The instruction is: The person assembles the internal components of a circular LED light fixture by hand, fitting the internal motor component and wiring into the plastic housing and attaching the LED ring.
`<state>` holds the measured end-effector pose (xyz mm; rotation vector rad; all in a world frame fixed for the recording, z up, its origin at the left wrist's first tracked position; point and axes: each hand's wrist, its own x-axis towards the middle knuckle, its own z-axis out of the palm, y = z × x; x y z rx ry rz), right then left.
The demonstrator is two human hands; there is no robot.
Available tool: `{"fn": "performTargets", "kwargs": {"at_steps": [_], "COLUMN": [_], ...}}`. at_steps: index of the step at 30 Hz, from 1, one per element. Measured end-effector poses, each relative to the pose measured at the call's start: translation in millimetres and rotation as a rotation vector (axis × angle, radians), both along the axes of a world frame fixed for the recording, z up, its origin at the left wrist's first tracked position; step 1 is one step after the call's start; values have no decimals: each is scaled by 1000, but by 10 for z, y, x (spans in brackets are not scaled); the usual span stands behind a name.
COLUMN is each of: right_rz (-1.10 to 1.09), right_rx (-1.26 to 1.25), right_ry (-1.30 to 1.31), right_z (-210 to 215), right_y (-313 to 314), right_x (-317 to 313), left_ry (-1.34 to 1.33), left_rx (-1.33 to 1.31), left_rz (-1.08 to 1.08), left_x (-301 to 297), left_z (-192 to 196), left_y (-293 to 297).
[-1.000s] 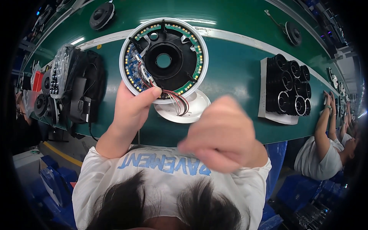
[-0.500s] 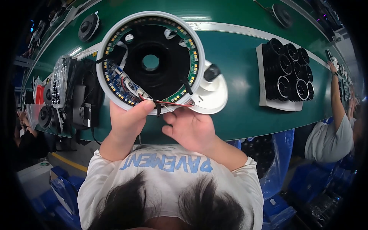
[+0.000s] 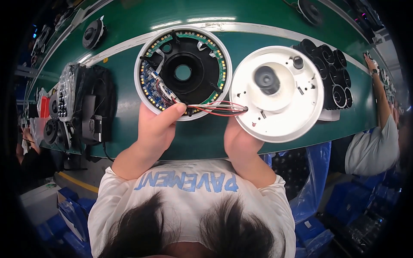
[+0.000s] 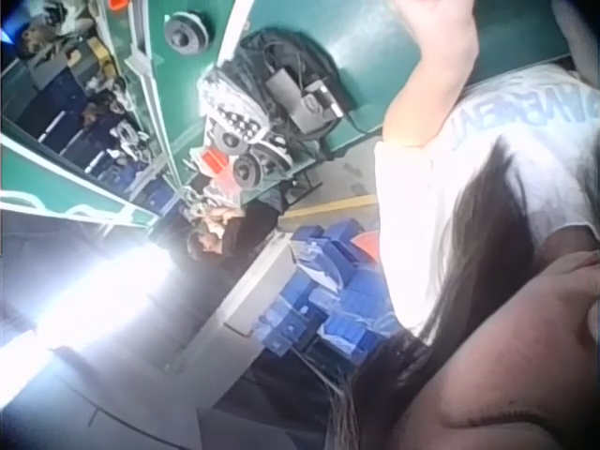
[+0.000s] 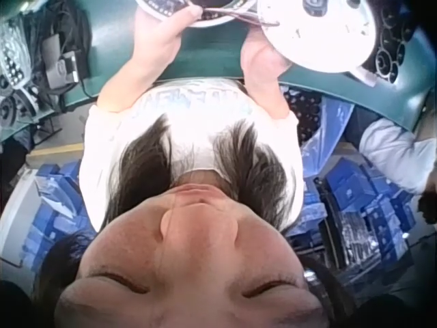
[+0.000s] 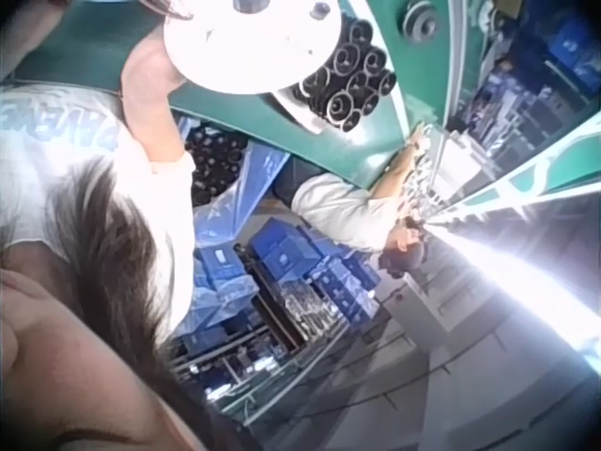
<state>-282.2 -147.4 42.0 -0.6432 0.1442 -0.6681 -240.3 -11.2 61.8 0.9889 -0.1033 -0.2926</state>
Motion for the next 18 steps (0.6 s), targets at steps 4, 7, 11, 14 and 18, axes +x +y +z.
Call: {"fn": "performTargets", "kwargs": {"at_steps": [4, 7, 11, 14, 18], "right_rz": [-168, -225, -291, -275, -136], "right_rx": [-459, -705, -1033, -1122, -1144], "right_ry": [58, 82, 113, 136, 185], "right_z": [-194, -151, -96, -90, -90], "right_y": [-248, -358, -468, -554, -619], "right_x": [-26, -19, -11, -21, -28], "left_ry": [40, 13, -6, -14, 8], "left_rx": [-3, 34, 62, 73, 65], "left_rz": [-21, -70, -99, -139, -109], "left_x": [-12, -60, -104, -101, -117], "left_z": [-42, -61, -32, -29, -41], "left_y": [-52, -103, -128, -118, -124]}}
